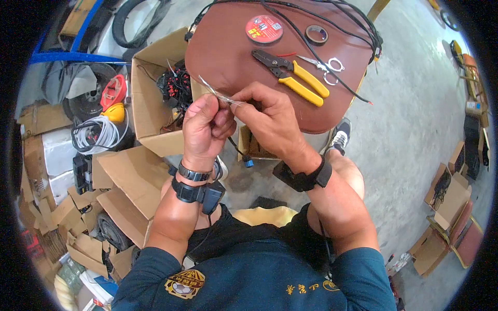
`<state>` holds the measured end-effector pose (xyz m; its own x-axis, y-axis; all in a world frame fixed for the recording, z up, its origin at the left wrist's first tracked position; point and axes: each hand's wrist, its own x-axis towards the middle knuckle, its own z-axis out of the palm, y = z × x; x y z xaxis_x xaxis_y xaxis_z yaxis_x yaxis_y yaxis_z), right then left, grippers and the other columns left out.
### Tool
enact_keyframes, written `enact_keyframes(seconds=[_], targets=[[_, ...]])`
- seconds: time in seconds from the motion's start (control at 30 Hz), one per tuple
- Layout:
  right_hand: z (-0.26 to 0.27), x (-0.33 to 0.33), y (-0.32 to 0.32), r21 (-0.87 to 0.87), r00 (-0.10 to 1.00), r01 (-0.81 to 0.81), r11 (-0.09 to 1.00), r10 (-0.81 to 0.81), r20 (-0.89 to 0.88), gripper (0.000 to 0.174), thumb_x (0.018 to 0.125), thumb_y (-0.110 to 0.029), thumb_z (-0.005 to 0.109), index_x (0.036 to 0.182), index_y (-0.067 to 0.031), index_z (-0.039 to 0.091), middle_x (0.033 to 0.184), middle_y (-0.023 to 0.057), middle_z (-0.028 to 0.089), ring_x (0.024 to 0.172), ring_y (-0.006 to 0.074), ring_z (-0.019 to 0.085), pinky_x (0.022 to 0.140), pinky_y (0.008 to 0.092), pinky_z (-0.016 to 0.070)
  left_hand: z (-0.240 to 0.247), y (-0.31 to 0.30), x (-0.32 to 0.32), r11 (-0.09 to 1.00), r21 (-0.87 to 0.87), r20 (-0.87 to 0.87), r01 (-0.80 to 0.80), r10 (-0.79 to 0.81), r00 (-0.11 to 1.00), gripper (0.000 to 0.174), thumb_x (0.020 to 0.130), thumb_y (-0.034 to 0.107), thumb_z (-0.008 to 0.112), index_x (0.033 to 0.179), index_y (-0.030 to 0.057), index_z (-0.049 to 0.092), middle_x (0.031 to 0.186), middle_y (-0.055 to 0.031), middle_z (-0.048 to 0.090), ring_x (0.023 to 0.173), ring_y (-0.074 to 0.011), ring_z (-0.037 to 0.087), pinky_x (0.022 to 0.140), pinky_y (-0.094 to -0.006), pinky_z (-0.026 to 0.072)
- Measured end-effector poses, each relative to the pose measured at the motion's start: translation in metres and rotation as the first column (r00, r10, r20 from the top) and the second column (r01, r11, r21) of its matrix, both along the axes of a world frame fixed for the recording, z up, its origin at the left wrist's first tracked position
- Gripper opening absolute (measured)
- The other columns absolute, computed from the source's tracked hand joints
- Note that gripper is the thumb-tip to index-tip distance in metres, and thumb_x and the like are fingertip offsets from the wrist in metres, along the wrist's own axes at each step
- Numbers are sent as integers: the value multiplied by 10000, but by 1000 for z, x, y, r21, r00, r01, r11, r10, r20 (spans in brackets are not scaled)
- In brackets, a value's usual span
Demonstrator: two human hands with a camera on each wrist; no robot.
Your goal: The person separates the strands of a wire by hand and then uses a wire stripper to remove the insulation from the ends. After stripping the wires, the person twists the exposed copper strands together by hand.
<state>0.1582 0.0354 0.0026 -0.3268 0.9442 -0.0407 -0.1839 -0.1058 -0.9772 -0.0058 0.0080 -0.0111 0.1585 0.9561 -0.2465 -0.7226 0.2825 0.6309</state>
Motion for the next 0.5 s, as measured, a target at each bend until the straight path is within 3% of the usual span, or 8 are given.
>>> enact_keyframes(seconds=[0.13, 0.3, 0.5], targets=[[-4, 0, 1, 81, 995, -12, 997, 4, 96, 81, 863, -51, 634, 900, 21, 635, 799, 29, 635, 763, 68, 556, 666, 243, 465, 4, 1, 2, 1000, -9, -105, -29, 28, 994, 257, 961, 303, 613, 860, 67, 598, 654, 6, 515, 464, -61, 373, 431, -213, 298], [-5, 0, 0, 135, 987, -32, 990, 10, 161, 84, 850, -56, 624, 869, 26, 632, 776, 77, 634, 735, 109, 576, 662, 276, 473, 0, 0, 4, 996, -6, -162, -88, 85, 983, 224, 970, 265, 605, 860, 70, 606, 668, 4, 535, 476, -59, 382, 438, -207, 304], [0, 0, 2, 105, 968, -74, 992, 46, 245, 112, 841, -71, 631, 857, 40, 635, 759, 114, 632, 721, 145, 592, 661, 302, 481, 0, 1, 4, 992, -53, -221, -118, 103, 970, 208, 975, 233, 600, 850, 67, 603, 674, -2, 549, 482, -57, 392, 442, -203, 307]])
